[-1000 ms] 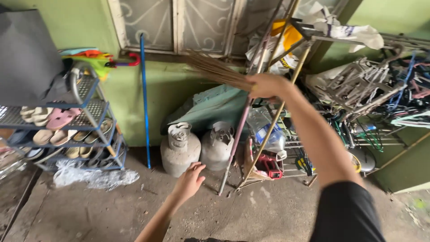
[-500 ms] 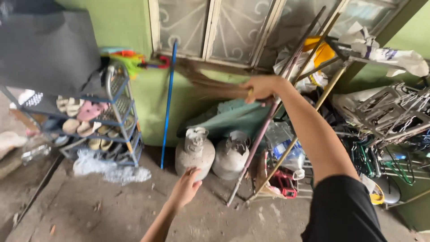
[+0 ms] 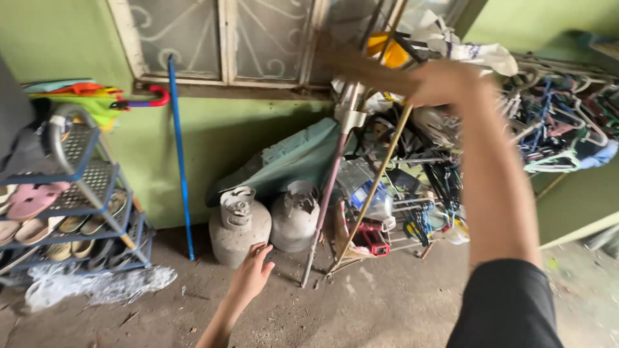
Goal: The recorder uses a hand broom to sweep dust and debris on a concrete floor.
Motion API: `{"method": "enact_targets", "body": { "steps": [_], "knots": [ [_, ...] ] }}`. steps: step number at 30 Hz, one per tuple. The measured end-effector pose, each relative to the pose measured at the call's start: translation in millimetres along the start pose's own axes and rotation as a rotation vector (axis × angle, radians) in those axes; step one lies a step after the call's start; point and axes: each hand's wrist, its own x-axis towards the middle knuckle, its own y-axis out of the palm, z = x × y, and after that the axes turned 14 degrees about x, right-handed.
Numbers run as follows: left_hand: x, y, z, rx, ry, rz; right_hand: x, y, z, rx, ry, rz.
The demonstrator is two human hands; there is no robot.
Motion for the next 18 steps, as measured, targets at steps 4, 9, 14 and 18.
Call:
{"method": "enact_targets", "body": {
  "steps": [4,9,14,18],
  "knots": [
    [-5.4,1.2,-9.7,-0.048,-0.008,0.093,16.3,54.7,31.5,-0.067,-0.055,0.101],
    [4.6,18.3,11.4,-0.081,-0.010,0.087,-20.7,21.2,-20.4,0.119,-0.297,0.179],
    [-6.8,3.9,10.2,-0.046,0.028,-0.044,-8.4,31.4,31.9,0.040,-0.254,0.026],
    [-22.2,-5.7,12.9,-0.034,0.025,-0.115,43.3,79.3,124.2,-0.168,-0.283,0.045]
  ]
}}
